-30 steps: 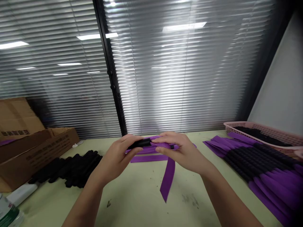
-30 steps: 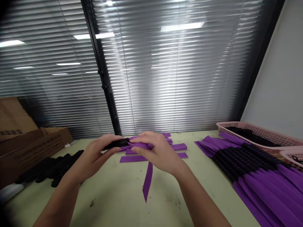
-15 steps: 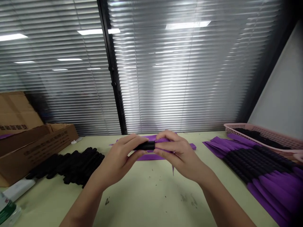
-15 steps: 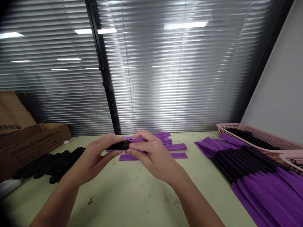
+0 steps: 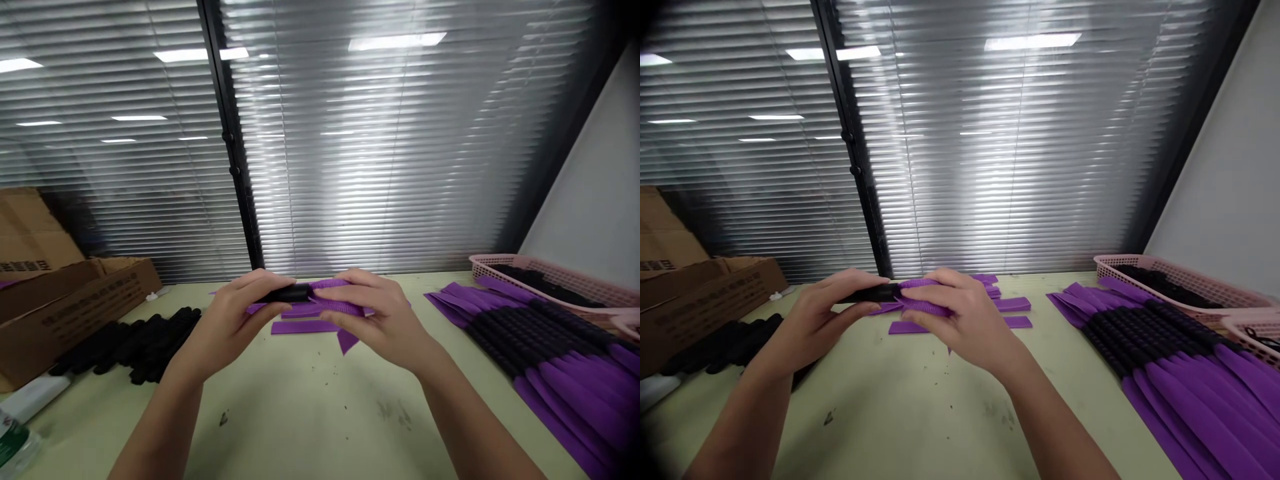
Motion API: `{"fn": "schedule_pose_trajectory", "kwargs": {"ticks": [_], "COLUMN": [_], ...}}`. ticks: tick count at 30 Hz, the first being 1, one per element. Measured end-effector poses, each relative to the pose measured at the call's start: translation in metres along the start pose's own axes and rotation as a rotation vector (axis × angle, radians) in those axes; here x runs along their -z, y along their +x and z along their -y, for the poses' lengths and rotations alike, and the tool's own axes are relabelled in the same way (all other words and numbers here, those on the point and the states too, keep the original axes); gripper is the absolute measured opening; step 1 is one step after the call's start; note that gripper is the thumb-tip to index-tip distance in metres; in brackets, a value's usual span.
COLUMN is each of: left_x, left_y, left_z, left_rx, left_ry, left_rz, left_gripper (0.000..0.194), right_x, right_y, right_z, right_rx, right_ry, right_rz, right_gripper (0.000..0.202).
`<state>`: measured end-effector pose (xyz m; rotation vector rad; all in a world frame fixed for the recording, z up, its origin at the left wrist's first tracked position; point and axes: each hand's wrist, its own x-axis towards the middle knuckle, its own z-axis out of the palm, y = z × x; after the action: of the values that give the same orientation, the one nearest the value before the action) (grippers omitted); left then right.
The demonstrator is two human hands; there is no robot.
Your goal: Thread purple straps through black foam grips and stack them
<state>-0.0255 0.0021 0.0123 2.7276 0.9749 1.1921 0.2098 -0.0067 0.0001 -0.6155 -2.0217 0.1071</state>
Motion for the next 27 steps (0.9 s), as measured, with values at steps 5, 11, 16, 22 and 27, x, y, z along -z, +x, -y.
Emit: {"fn": "schedule_pose_trajectory", "kwargs": {"ticks": [5, 11, 16, 22, 27], "left_x": [-0.002, -0.009, -0.013, -0.02, -0.023], "left_y": [0.0, 0.0, 0.0, 0.007, 0.016], "left_z": [-0.003, -0.006, -0.006, 0.005, 0.031], "left_rx": [0.02, -0.003, -0.025, 0.085, 0.552], "left_ry": [-0.049, -0.099, -0.1, -0.236, -1.18], "left_rz": [0.028, 0.026, 0.011, 0.0, -0.384], "left_gripper": [0.03, 0.033, 0.028, 0.026, 0.021], "right_x": [-0.007, -0.014, -0.022, -0.013, 0.007], "right_y": [0.0, 0.001, 0.002, 0.002, 0.0], "right_z": [-0.001, 0.004, 0.001, -0.005, -0.005], "right_rx": [0.076, 0.1, 0.065, -0.134, -0.269], "right_ry": [-0.026, -0.01, -0.048, 0.092, 0.381], "right_rz": [-0.126, -0.171, -0.065, 0.091, -0.054], "right_gripper": [0.017, 0.015, 0.027, 0.02, 0.042]}}
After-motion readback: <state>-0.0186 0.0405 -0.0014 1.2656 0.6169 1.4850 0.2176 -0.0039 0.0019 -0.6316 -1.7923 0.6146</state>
